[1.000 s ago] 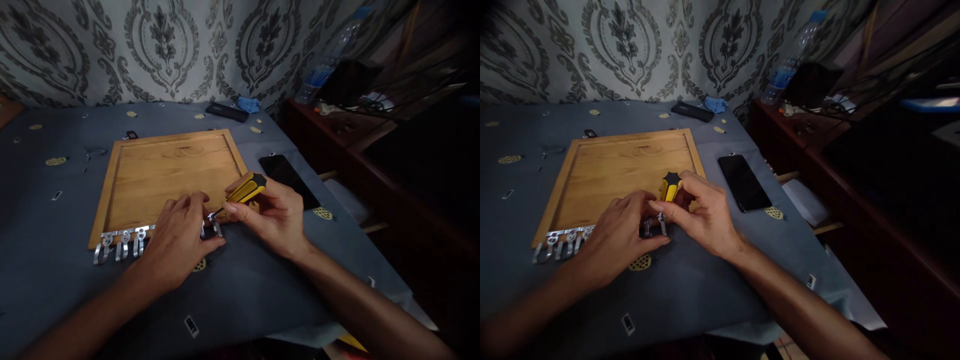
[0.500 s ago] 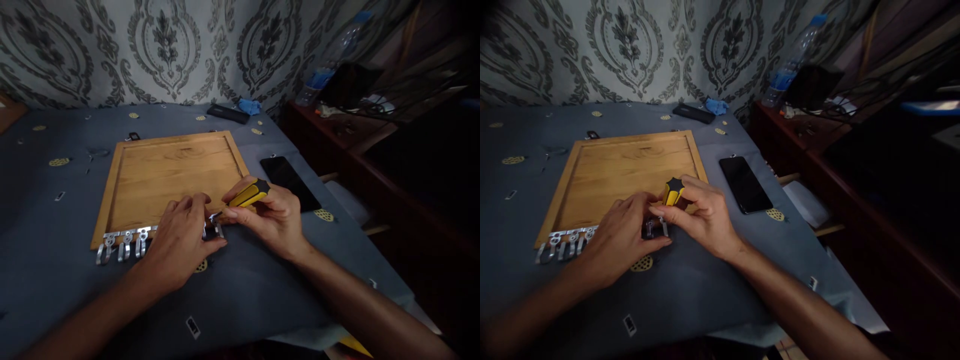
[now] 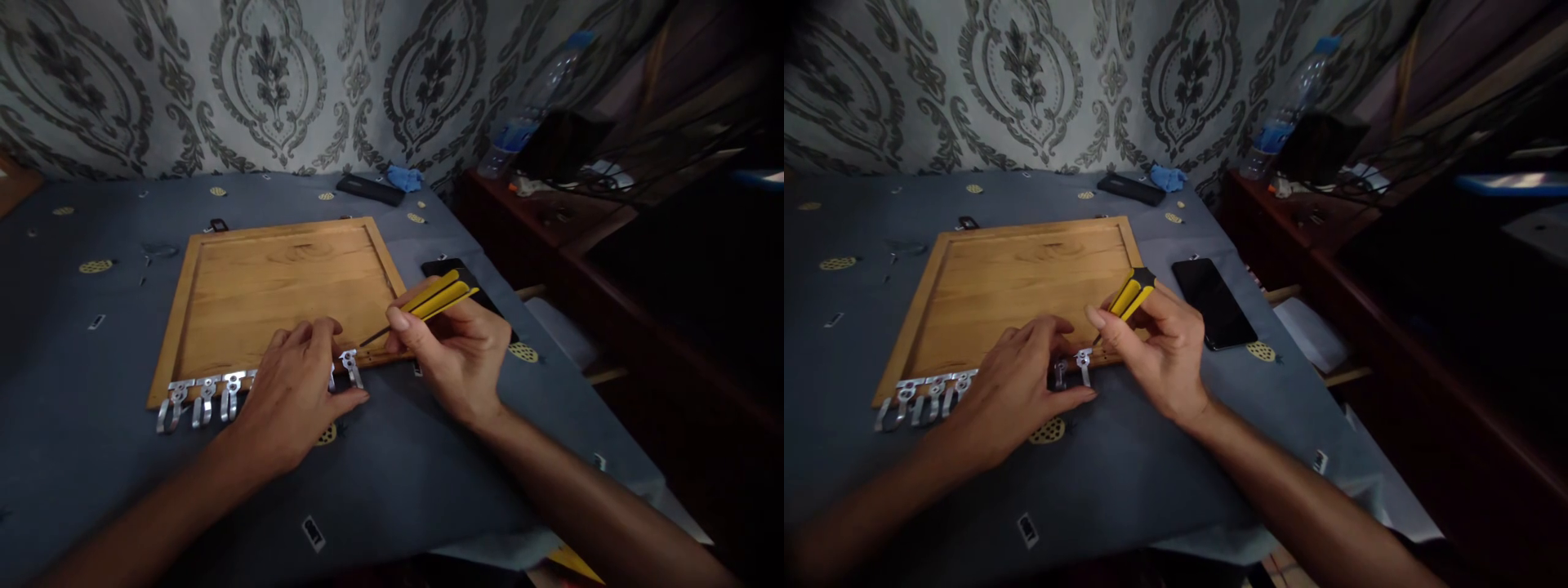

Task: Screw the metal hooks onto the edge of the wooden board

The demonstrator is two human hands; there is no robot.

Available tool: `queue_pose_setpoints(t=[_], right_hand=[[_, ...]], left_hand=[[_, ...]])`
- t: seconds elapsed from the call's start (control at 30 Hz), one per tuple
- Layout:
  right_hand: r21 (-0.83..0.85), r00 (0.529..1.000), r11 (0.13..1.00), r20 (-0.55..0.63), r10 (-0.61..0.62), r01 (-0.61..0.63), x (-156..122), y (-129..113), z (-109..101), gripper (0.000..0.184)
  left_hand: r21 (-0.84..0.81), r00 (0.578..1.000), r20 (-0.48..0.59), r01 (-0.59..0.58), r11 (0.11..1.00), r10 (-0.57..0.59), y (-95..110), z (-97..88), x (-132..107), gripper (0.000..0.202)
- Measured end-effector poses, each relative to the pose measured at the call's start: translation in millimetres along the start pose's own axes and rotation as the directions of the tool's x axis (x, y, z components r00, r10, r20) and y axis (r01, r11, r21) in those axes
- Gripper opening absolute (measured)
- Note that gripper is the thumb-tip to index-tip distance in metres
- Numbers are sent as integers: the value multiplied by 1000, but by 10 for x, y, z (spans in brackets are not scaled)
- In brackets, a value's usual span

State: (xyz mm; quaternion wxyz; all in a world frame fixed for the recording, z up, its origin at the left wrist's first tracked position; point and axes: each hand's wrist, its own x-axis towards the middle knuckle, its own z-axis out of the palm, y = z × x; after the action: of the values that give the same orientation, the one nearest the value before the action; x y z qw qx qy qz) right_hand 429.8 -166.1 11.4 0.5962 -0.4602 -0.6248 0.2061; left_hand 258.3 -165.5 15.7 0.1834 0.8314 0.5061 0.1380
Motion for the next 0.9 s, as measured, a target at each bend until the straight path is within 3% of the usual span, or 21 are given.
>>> queue_pose_setpoints(t=[0.13, 0.37, 0.63, 0.9], right_hand=[[-37, 999, 999, 36, -24, 25, 4, 40, -2, 17], [-90, 996, 996, 84, 5, 2, -15, 69, 31, 24], [-223, 984, 968, 162, -81, 117, -24, 7, 15, 20], [-159, 974, 979, 207, -91, 126, -33, -2, 7, 18]], left_hand=[[5, 1000, -4, 2, 1000, -2, -14, 8, -4, 59], [21, 999, -38, -11, 1000, 11, -33, 36, -8, 59], [-1, 999, -51, 2, 1000, -2, -43, 42, -13, 59], [47, 997, -59, -39, 998, 41, -64, 80, 0, 59]])
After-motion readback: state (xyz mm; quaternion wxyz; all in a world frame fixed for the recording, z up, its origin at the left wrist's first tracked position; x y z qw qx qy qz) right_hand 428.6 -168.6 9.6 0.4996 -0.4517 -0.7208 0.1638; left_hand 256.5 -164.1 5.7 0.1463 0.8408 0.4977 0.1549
